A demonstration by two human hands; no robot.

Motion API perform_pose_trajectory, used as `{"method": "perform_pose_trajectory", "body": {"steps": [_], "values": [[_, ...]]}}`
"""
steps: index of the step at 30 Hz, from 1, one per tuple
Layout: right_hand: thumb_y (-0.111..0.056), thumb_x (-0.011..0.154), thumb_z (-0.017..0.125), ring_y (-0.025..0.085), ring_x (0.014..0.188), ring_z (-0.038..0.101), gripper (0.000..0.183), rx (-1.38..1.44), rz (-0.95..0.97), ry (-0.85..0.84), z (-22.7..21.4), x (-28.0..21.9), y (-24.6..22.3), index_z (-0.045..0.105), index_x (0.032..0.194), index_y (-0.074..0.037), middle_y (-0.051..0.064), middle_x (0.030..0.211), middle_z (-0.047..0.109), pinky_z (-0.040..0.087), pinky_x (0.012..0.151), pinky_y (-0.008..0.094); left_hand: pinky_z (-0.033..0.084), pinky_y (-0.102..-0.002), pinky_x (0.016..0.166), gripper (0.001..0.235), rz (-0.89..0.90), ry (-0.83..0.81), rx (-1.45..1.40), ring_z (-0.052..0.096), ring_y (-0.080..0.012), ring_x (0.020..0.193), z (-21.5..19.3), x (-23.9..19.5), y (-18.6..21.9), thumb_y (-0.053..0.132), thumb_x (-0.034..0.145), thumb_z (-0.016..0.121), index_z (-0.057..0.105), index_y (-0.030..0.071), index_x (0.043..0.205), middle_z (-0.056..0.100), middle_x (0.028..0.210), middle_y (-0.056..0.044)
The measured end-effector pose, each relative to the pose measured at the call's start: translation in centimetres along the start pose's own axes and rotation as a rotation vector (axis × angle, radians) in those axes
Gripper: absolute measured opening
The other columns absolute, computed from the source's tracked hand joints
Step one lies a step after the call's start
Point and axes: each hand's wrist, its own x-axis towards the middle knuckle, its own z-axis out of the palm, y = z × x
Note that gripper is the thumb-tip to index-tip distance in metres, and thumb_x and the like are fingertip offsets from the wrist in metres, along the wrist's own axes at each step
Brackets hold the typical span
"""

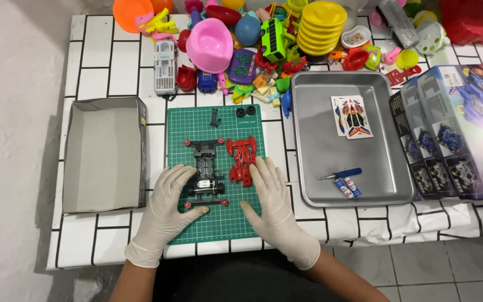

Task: Assembling a Tamiya Mini 4WD model car, including installing the motor and gears into the chassis.

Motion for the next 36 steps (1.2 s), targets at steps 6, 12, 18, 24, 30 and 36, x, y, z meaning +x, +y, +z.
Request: {"method": "perform_pose_trajectory", "body": {"steps": [6,12,18,24,30,36], "values": [[-0.015,0.092,0.071,0.048,0.156,0.023,0.080,-0.057,0.022,-0.032,0.3,-0.1,-0.3,0.025,0.158,-0.007,0.023,0.167,0.024,0.023,0.126,0.062,0.037,-0.051,0.119,0.084,-0.013,0.036,-0.006,0.050,-0.0337,0.135,-0.2,-0.1,0.5,0.063,0.084,0.062,0.048,0.006,0.144,0.056,0.140,-0.015],[-0.022,0.092,0.072,0.048,0.155,0.024,0.078,-0.122,0.019,-0.045,0.6,0.0,-0.3,0.030,0.156,-0.006,0.024,0.166,0.027,0.021,0.126,0.060,0.038,-0.049,0.119,0.077,-0.011,0.071,0.014,0.052,-0.0329,0.134,0.1,-0.2,0.5,0.055,0.085,0.067,0.052,0.005,0.141,0.058,0.139,-0.015],[-0.024,0.092,0.073,0.047,0.153,0.027,0.074,-0.169,-0.012,-0.046,0.3,0.1,-0.6,0.035,0.153,-0.005,0.025,0.163,0.030,0.024,0.125,0.060,0.041,-0.049,0.117,0.089,0.039,0.066,0.039,0.053,-0.0330,0.132,0.3,-0.1,0.4,0.055,0.073,0.080,0.050,0.007,0.142,0.058,0.138,-0.014],[-0.022,0.092,0.072,0.048,0.152,0.029,0.071,-0.131,0.006,-0.030,-0.1,0.2,-0.8,0.037,0.152,-0.008,0.026,0.162,0.031,0.027,0.123,0.061,0.041,-0.048,0.119,0.079,0.076,0.088,0.070,0.055,-0.0326,0.130,0.3,0.0,0.5,0.038,0.076,0.085,0.052,0.007,0.140,0.060,0.136,-0.014],[-0.020,0.092,0.071,0.048,0.150,0.032,0.064,-0.125,0.020,-0.025,-0.1,0.4,-1.0,0.041,0.148,-0.010,0.025,0.158,0.036,0.029,0.121,0.062,0.044,-0.047,0.116,0.074,0.120,0.108,0.061,0.056,-0.0320,0.128,0.2,0.2,0.3,0.035,0.081,0.083,0.051,0.005,0.141,0.060,0.136,-0.013],[-0.014,0.083,0.078,0.053,0.145,0.032,0.075,-0.140,0.059,-0.114,0.3,0.5,-0.6,0.042,0.149,-0.007,0.027,0.148,0.037,0.025,0.116,0.067,0.032,-0.045,0.124,0.081,-0.112,0.089,0.066,0.053,-0.0243,0.133,1.2,-0.2,0.0,0.051,0.070,0.084,0.056,0.019,0.139,0.064,0.135,-0.002]]}}
